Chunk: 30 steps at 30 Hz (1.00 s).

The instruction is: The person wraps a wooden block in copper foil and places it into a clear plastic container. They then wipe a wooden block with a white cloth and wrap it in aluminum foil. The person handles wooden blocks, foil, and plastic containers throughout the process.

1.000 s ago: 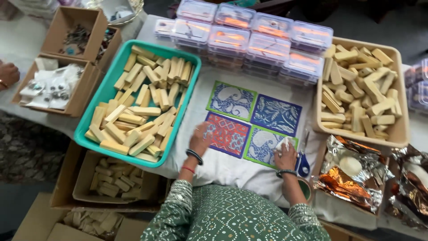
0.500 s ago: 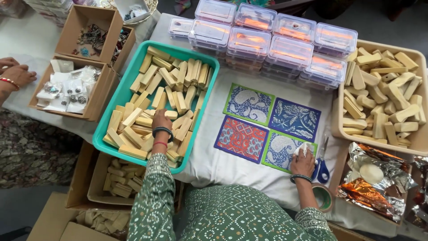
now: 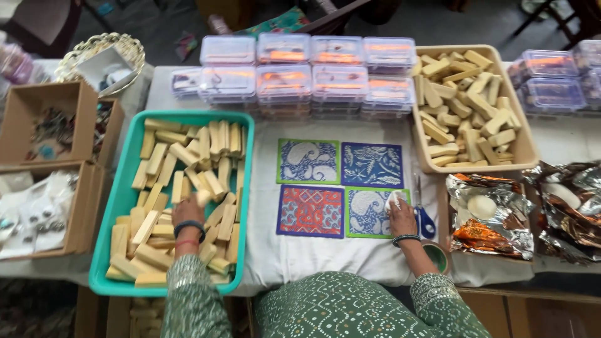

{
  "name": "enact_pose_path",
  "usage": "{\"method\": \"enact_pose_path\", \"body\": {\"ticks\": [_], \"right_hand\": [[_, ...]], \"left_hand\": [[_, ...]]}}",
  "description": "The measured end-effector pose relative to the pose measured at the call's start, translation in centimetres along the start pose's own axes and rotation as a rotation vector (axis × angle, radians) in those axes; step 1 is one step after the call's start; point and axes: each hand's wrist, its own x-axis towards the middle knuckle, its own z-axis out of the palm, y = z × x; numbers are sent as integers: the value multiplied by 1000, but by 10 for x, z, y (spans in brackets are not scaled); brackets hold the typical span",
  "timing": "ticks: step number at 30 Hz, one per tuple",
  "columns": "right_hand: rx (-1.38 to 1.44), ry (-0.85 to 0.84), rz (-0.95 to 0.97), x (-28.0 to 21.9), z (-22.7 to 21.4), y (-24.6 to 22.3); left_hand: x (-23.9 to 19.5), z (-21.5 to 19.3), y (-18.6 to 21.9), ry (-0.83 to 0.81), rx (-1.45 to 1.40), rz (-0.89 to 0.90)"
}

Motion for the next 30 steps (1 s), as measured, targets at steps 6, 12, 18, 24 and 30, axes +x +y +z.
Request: {"method": "enact_pose_path", "body": {"ticks": [6, 12, 18, 24, 30], "right_hand": [[400, 15, 264, 34, 54, 42], [988, 283, -61, 28, -112, -152], [822, 257, -391, -7, -125, -211], [952, 213, -249, 60, -132, -192], [790, 146, -307, -8, -122, -202]], "left_hand": [[18, 107, 75, -192, -1647, -399], [-53, 65, 305, -738, -2399, -296], [-95, 32, 376, -959, -2476, -349], [-112, 22, 395, -892, -2348, -277], [-76, 63, 381, -977, -2592, -253]]}}
